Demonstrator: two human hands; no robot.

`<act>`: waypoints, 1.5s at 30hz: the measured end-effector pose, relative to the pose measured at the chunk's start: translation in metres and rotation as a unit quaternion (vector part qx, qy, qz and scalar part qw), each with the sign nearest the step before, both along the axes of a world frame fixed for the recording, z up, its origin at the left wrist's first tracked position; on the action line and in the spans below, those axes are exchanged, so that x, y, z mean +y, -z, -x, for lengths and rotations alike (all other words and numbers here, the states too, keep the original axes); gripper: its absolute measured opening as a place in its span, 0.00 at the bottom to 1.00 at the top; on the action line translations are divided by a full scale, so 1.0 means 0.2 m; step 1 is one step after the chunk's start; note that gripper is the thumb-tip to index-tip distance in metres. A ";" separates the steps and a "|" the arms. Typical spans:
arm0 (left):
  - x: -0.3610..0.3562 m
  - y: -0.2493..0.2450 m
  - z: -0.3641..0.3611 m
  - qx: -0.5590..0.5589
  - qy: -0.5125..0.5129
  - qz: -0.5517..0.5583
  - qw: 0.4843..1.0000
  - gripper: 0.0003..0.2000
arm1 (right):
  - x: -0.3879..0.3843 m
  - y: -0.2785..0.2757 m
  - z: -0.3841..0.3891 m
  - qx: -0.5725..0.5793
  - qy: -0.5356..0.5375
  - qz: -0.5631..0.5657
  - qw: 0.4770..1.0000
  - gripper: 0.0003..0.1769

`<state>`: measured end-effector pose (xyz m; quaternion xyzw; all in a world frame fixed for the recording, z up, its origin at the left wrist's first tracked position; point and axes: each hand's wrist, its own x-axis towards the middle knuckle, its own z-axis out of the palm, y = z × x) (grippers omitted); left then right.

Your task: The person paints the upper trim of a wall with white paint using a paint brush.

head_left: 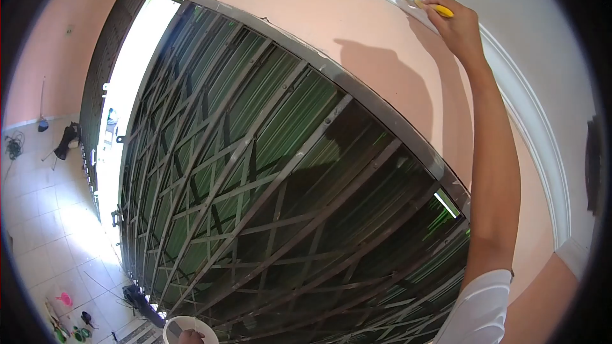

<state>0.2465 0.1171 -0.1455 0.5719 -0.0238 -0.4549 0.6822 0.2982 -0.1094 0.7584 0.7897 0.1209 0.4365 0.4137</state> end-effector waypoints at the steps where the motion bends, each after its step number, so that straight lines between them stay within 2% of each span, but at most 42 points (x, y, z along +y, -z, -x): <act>1: 0.04 -0.19 -0.01 -0.018 0.015 -0.033 0.999 0.12 | 0.01 0.01 -0.05 0.003 0.008 -0.010 1.000 0.11; 2: 0.06 -0.28 -0.01 -0.035 0.030 -0.066 0.997 0.12 | 0.01 0.00 -0.09 0.005 0.010 -0.029 1.000 0.11; 3: 0.06 -0.13 0.00 -0.232 0.021 -0.053 0.971 0.12 | 0.01 0.01 -0.12 0.008 0.014 -0.048 0.999 0.12; 4: 0.06 0.11 0.02 -0.419 0.012 -0.036 0.907 0.13 | 0.01 0.00 -0.15 0.010 0.018 -0.067 0.998 0.12; 5: 0.06 0.26 0.03 -0.591 0.002 -0.018 0.807 0.13 | 0.01 0.00 -0.17 0.005 0.029 -0.062 0.998 0.12; 6: 0.05 0.22 0.03 -0.402 -0.023 -0.026 0.915 0.13 | 0.01 -0.01 -0.18 -0.001 0.039 -0.055 0.998 0.12; 7: 0.04 0.12 0.03 -0.195 -0.047 -0.034 0.979 0.14 | 0.02 -0.02 -0.18 -0.006 0.049 -0.049 0.998 0.12; 8: 0.04 0.01 0.02 0.022 -0.068 -0.041 0.997 0.14 | 0.02 -0.03 -0.18 -0.006 0.059 -0.044 0.997 0.12; 11: 0.08 -0.17 -0.01 -0.030 -0.003 -0.103 0.994 0.14 | 0.01 -0.05 -0.14 -0.008 0.083 -0.051 0.995 0.12; 14: 0.08 -0.22 -0.02 -0.051 -0.006 -0.107 0.993 0.13 | 0.00 -0.05 -0.07 -0.009 0.095 -0.074 0.993 0.12; 18: 0.05 -0.06 -0.02 -0.055 -0.031 -0.094 0.994 0.14 | 0.01 -0.05 0.06 -0.011 0.124 -0.052 0.991 0.11; 21: 0.05 -0.06 -0.02 -0.037 -0.018 -0.090 0.995 0.12 | 0.01 -0.05 0.18 -0.013 0.134 -0.043 0.990 0.11; 26: 0.04 -0.24 0.02 -0.054 -0.029 -0.127 0.990 0.10 | 0.03 -0.04 0.39 -0.006 0.156 -0.039 0.987 0.10; 29: 0.04 -0.40 0.04 -0.036 0.009 -0.118 0.992 0.10 | 0.01 -0.05 0.52 -0.009 0.169 -0.021 0.985 0.10; 32: 0.01 0.08 0.05 -0.271 0.093 -0.054 0.957 0.10 | 0.00 -0.06 0.65 -0.015 0.188 0.005 0.982 0.10; 35: 0.01 -0.19 0.07 -0.078 0.047 -0.093 0.992 0.10 | 0.01 -0.06 0.78 -0.009 0.157 0.032 0.987 0.10; 38: 0.00 -0.24 0.07 -0.019 0.058 -0.116 0.991 0.10 | 0.10 -0.03 0.79 -0.007 0.113 0.028 0.993 0.09; 41: 0.01 -0.23 0.08 0.015 0.038 -0.073 0.996 0.11 | 0.12 0.02 0.67 -0.031 0.068 0.012 0.997 0.10; 44: 0.01 -0.36 0.06 -0.011 0.060 -0.132 0.989 0.12 | 0.08 0.03 0.44 -0.039 0.040 -0.027 0.998 0.12; 45: 0.00 -0.26 0.05 -0.015 0.054 -0.099 0.994 0.12 | 0.08 0.03 0.36 -0.038 0.031 -0.047 0.998 0.12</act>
